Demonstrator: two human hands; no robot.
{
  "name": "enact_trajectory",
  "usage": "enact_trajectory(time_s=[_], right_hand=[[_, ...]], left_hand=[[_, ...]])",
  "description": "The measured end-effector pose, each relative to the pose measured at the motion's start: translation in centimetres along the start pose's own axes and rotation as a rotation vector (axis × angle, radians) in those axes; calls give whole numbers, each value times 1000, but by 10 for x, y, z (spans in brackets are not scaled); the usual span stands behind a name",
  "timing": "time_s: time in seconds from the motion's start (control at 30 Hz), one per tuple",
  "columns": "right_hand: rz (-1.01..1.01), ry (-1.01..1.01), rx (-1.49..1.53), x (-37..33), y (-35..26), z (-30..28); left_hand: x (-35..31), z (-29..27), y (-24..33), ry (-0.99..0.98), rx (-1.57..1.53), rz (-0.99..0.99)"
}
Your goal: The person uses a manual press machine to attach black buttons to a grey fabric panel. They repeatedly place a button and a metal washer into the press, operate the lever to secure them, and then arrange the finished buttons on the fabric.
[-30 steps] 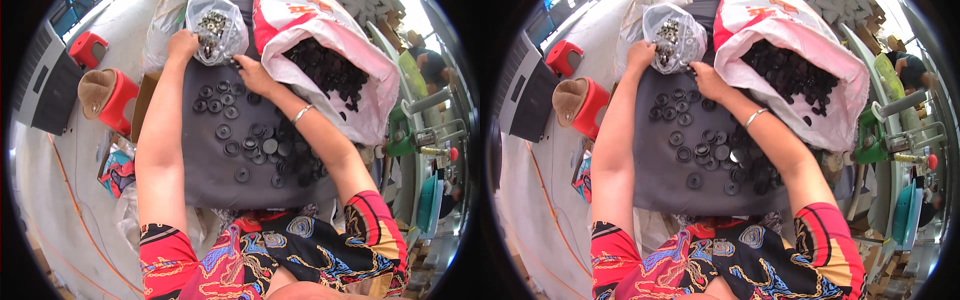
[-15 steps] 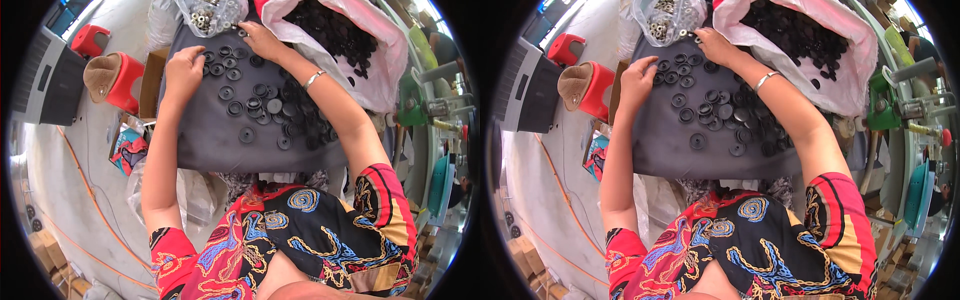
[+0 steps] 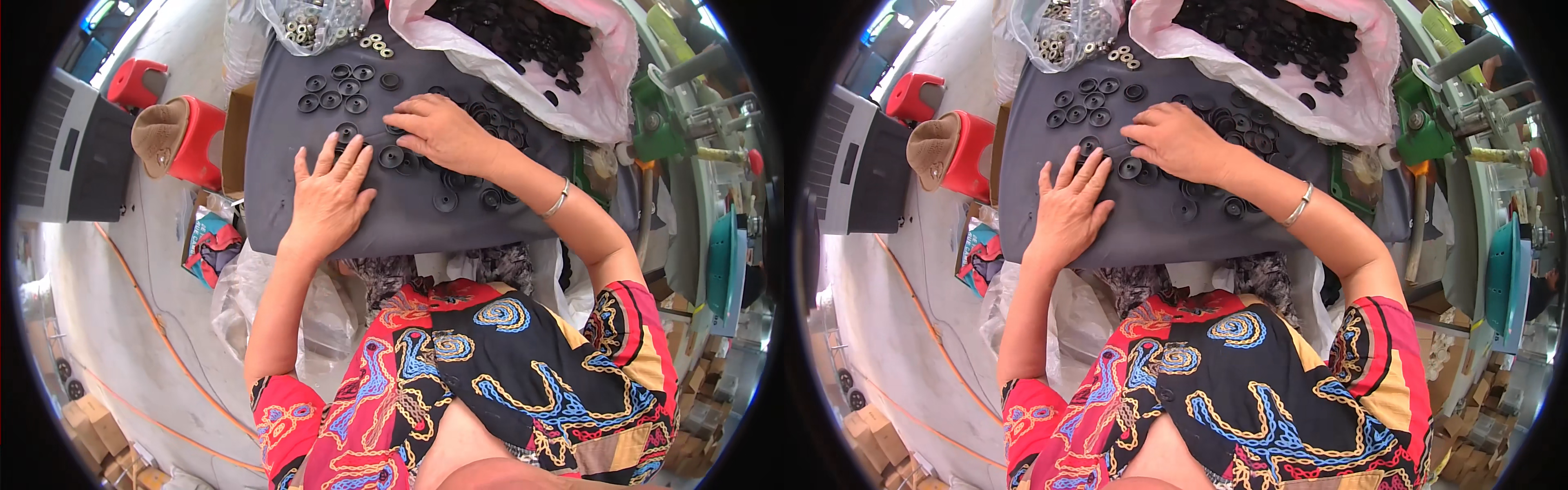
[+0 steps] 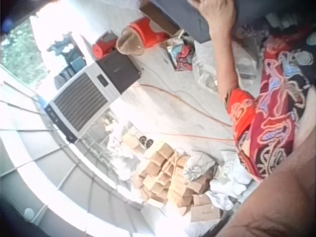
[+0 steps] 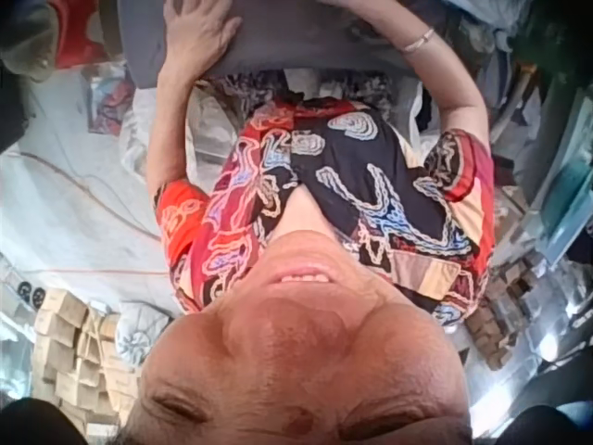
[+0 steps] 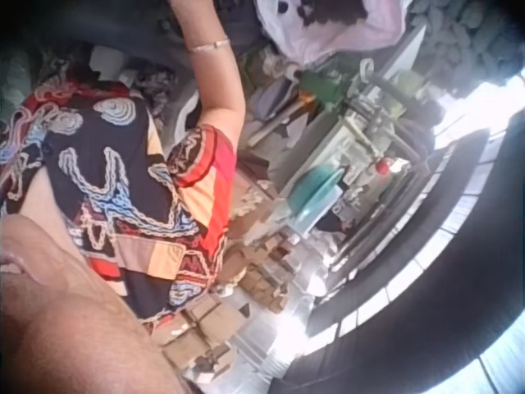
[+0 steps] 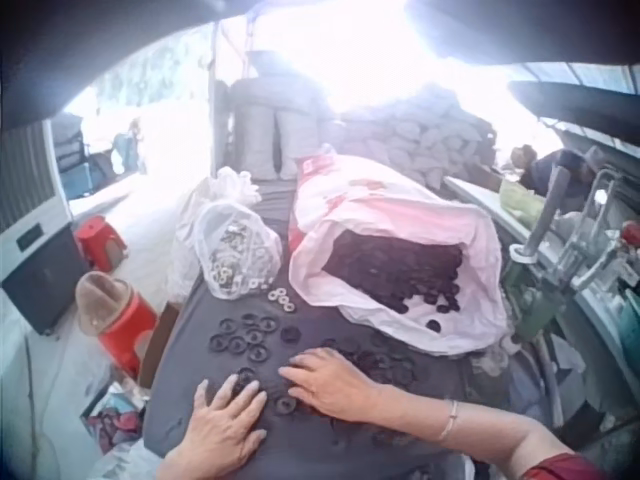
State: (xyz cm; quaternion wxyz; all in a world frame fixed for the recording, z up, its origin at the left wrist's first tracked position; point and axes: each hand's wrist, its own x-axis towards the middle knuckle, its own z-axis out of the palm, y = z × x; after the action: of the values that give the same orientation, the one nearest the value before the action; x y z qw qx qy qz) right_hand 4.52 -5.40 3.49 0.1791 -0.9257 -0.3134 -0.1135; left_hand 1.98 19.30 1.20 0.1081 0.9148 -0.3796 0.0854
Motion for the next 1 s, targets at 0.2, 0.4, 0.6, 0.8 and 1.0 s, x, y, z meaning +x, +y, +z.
enact_trajectory(time_s=[0.2, 0.4, 0.6, 0.8, 1.0], right_hand=[[90, -63, -73, 9, 1, 12], [170, -116, -94, 29, 3, 16], [210, -57, -82, 53, 4, 24], [58, -2, -73, 13, -8, 6], [-30, -34, -220, 3, -30, 15]], left_hand=[[-3, -2, -29, 194, -268, -11], [32, 2, -38, 187, -249, 47], [21, -2, -64, 263, -142, -91], [-6, -14, -6, 98, -123, 18], [-12, -12, -14, -40, -25, 34]])
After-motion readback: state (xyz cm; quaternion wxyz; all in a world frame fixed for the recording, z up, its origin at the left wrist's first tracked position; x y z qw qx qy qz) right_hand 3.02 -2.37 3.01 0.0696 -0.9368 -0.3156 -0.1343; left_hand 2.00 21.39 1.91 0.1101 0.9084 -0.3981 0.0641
